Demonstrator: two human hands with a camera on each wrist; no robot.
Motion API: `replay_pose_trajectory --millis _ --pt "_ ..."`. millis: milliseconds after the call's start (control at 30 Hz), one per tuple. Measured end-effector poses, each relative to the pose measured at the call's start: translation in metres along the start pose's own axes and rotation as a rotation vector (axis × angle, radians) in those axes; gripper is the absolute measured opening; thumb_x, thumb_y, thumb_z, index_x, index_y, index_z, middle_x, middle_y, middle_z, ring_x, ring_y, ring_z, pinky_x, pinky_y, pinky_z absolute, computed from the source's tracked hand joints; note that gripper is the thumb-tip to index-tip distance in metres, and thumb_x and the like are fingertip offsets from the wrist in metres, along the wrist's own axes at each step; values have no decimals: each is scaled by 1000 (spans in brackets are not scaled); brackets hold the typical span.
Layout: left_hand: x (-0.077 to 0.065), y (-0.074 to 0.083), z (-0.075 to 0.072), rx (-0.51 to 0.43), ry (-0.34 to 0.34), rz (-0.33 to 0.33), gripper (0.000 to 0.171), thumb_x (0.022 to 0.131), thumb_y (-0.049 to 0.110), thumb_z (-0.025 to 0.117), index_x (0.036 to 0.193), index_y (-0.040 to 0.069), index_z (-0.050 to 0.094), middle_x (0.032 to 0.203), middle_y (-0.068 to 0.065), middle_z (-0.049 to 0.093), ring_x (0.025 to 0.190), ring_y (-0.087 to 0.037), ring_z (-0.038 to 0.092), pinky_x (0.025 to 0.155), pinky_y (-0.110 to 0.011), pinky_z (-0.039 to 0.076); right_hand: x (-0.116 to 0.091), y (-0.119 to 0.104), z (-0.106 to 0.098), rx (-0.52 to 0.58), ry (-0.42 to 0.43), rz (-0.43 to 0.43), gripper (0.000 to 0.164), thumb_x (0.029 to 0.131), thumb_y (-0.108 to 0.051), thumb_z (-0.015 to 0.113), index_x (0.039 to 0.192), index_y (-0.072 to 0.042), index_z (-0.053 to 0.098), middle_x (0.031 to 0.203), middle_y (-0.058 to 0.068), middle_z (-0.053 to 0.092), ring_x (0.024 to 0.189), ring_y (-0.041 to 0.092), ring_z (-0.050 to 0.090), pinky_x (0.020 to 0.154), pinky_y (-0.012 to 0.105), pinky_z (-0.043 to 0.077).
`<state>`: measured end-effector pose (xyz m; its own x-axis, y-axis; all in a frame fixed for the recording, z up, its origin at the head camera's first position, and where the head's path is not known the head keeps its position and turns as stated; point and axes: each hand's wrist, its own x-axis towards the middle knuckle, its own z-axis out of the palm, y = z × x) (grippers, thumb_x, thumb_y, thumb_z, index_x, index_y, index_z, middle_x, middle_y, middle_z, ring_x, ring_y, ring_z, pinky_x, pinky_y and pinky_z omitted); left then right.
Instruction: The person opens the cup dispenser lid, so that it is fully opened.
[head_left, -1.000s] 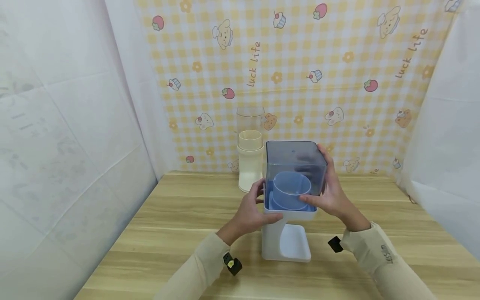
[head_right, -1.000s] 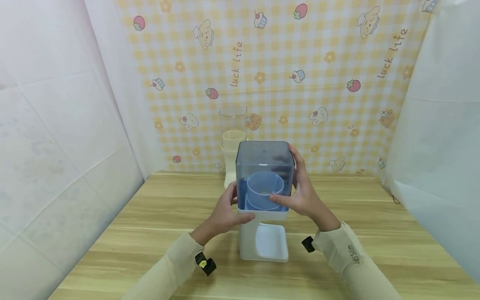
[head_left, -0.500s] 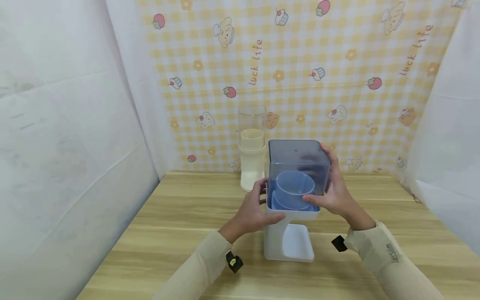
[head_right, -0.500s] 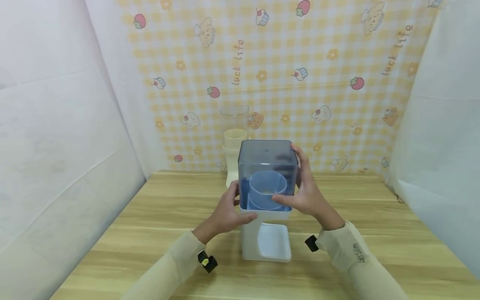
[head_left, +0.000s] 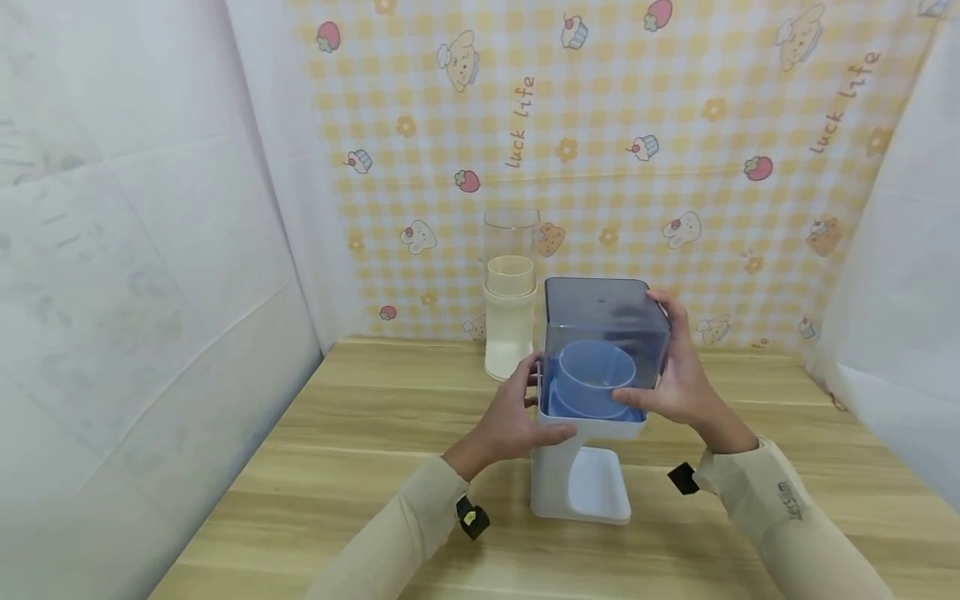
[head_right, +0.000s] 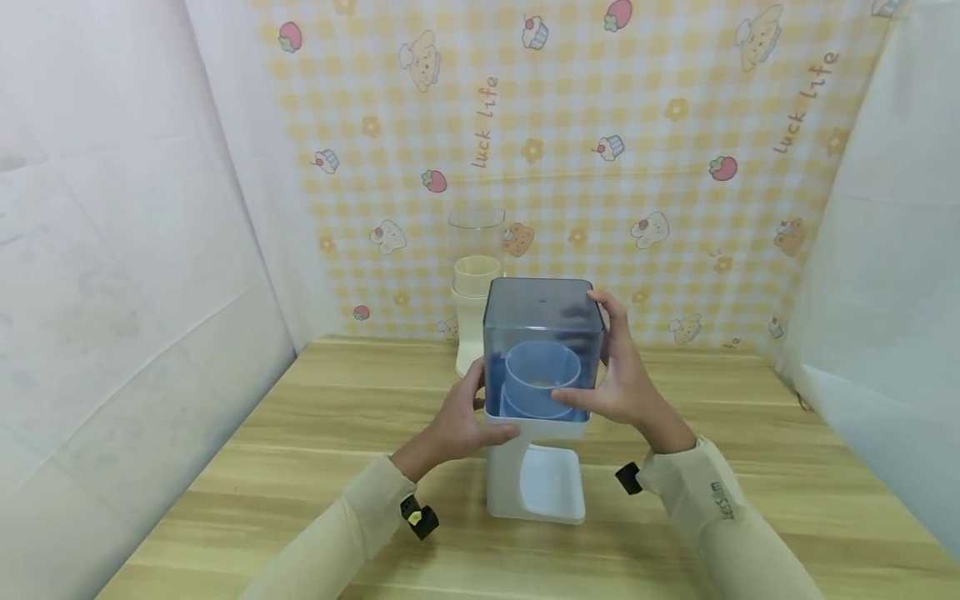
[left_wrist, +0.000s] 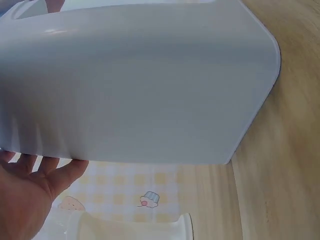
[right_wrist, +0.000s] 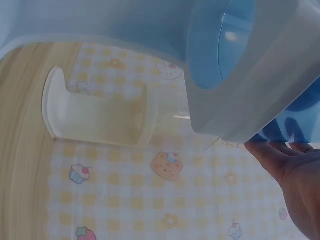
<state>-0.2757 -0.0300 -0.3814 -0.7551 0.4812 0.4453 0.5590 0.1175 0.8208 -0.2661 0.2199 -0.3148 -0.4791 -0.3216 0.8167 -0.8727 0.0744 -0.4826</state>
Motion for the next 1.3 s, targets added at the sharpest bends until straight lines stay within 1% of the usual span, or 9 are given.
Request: replay_pose_trajectory --millis 100,167,233,400,567,800,967,1133,1300 --pt "1 -2 0 -7 -16 -11 101 74 38 84 153 13 26 136 -5 48 119 -18 51 95 -31 49 1 2 -2 -89 -12 34 118 61 -19 95 145 4 14 139 5 40 120 19 43 95 25 38" --pt "0 -2 -1 -18 -21 -12 103 73 42 84 154 13 25 136 -5 47 119 -18 50 96 -32 48 1 2 -3 -101 -15 57 117 62 -18 93 146 3 15 138 3 40 120 18 43 95 25 38" --pt "0 -3 -1 -21 -21 -14 104 73 42 84 154 14 25 136 -5 46 120 -19 50 97 -34 48 1 3 -3 -106 -11 68 114 65 -20 91 146 3 15 138 3 39 120 20 42 94 27 37" --pt "1 -1 -1 -7 -19 -18 102 73 32 85 154 15 25 136 -4 46 120 -19 50 97 -35 48 3 -1 -2 -65 -6 90 109 69 -20 87 148 1 15 139 5 37 119 23 42 92 28 39" --pt "3 0 2 12 -8 -6 101 72 26 86 153 15 25 135 -4 47 119 -18 49 96 -33 49 4 -5 -1 35 9 28 109 69 -18 91 144 5 16 139 9 38 120 23 43 92 26 42" --pt "7 1 1 24 -12 11 99 74 25 85 152 13 27 134 -4 47 118 -18 50 95 -33 50 7 -4 0 -5 46 -125 111 70 -42 89 140 10 20 139 10 40 121 23 42 95 28 35" --pt "6 0 -4 -6 -12 -12 98 73 24 85 152 14 27 135 -6 48 120 -20 51 97 -36 49 9 -3 5 1 61 -120 112 70 -44 89 140 10 21 139 8 40 122 23 41 96 30 35" --pt "4 -4 -5 -30 -38 -37 101 74 32 85 154 17 25 137 -7 46 121 -21 52 99 -37 47 7 0 5 -29 70 -94 111 71 -47 88 141 10 23 142 5 37 124 22 38 99 32 29" --pt "3 -5 -1 -35 -55 -62 103 75 32 84 156 19 22 139 -6 44 123 -21 52 100 -37 46 5 2 2 25 53 -54 106 73 -38 88 143 7 22 139 6 40 119 22 42 93 28 37"
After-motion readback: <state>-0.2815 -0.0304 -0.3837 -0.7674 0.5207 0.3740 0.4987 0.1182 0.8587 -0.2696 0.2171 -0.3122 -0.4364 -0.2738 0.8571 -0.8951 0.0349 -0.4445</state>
